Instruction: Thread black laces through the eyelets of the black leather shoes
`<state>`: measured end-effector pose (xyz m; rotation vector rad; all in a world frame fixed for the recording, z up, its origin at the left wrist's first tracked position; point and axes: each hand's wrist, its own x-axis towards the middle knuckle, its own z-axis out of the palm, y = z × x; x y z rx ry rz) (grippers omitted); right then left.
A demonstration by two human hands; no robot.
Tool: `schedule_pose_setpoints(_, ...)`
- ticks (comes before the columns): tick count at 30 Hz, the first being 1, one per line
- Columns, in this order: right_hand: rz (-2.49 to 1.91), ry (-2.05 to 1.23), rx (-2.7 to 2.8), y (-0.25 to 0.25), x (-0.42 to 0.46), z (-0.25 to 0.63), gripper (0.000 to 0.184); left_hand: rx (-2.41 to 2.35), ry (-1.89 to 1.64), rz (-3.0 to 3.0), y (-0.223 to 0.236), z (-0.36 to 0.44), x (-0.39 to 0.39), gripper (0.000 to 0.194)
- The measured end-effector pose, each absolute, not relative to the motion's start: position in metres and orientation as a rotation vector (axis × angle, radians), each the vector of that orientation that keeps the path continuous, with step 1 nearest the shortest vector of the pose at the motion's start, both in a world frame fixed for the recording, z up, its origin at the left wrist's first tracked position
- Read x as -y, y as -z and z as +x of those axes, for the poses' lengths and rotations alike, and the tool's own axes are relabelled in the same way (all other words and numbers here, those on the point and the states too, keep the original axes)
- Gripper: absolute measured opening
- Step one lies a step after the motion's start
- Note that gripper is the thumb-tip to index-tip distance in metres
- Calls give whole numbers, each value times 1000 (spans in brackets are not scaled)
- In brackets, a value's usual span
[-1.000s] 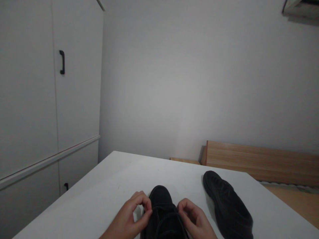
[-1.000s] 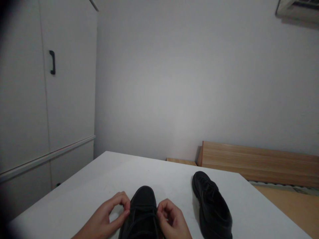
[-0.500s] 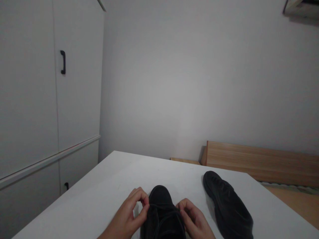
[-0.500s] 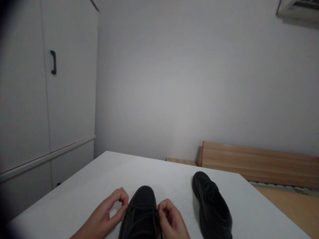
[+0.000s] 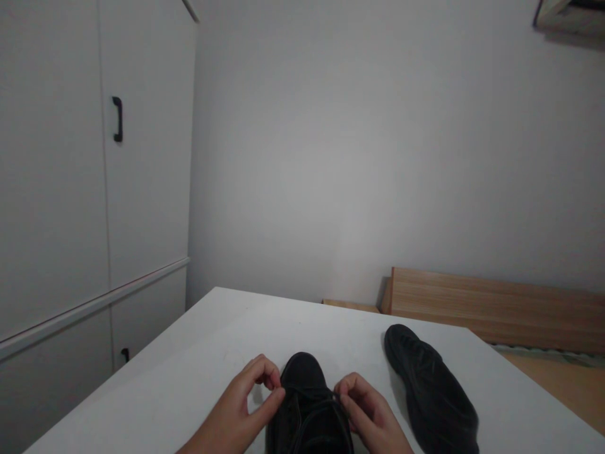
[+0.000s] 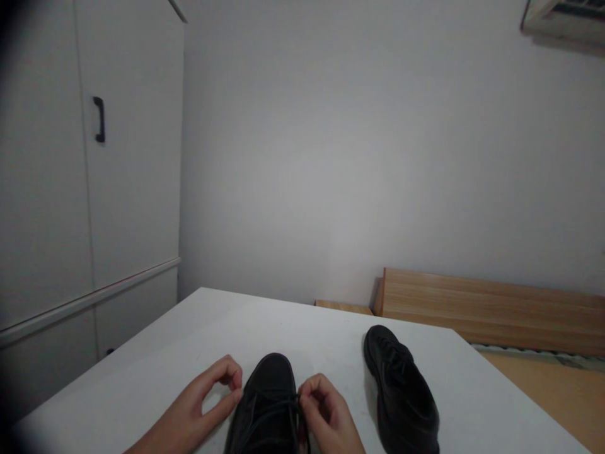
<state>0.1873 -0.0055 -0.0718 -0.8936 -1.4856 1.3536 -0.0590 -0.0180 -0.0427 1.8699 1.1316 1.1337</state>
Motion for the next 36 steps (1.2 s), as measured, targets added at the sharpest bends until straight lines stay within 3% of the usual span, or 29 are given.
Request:
schedule_pose_setpoints(8,-837,-1465,1490,66,4,189,48,-1091,-1000,1866,40,-58,22,22)
schedule_pose_setpoints(22,-842,-1189,1323,68,8,183,39,-801,-1130,1496,50,-62,10,41)
schedule_pose_setpoints(30,-713,-1411,1144,70,2,189,32,-802,-1176,1313,42,-59,17,38)
schedule_pose_setpoints(36,-767,-1491,1067,64,7,185,38,-843,-1146,1445,49,-60,11,41)
